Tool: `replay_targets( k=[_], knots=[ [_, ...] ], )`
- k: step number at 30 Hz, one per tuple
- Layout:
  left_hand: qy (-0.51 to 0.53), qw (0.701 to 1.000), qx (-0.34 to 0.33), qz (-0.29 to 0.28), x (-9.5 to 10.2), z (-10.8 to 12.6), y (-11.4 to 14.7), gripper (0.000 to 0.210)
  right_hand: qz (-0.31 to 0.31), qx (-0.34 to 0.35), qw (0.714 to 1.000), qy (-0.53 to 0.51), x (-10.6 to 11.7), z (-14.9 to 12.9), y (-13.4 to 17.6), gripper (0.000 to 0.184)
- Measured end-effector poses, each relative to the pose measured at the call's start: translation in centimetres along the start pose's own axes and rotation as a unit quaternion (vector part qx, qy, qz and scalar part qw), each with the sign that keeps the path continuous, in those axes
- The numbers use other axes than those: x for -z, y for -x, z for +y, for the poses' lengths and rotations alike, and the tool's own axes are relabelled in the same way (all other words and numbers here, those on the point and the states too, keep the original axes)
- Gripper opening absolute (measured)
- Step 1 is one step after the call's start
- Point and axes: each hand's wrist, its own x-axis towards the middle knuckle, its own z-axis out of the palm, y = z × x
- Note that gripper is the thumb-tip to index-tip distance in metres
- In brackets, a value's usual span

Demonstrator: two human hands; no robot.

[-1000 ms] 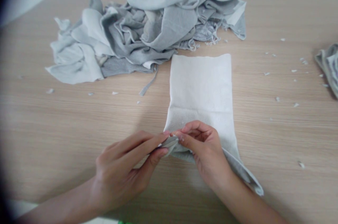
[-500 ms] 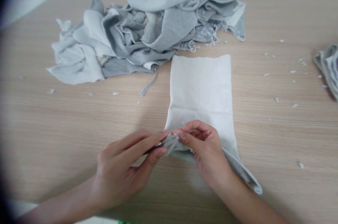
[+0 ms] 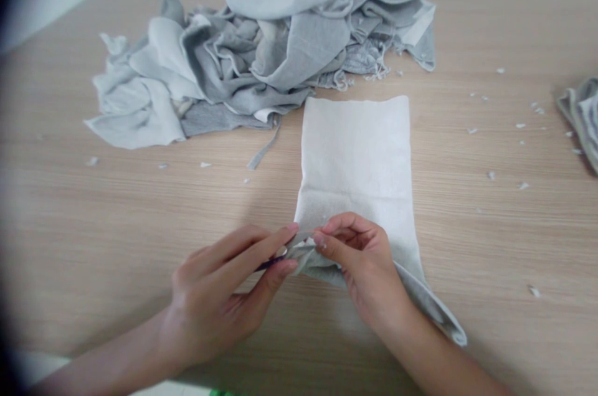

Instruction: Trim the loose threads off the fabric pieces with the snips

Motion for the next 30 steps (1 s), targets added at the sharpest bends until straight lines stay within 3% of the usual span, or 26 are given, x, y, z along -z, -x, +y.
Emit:
replay_targets(
  k=[10,18,30],
  knots=[
    [-0.017,1.000,-0.016,0.006,-0.09,0.10,-0.23,0.025,-0.002,0.004,1.000,-0.007,0.02,0.15,0.09,0.022],
    [-0.089,0.995,-0.052,0.014,-0.21,-0.07,-0.03,0.024,-0.001,-0.005,1.000,-0.017,-0.10,0.09,0.04,0.021],
    [-0.037,0.999,-0.030,0.015,-0.03,0.00,-0.23,0.023,0.004,-0.011,1.000,-0.009,-0.08,-0.05,0.17,0.024]
  ],
)
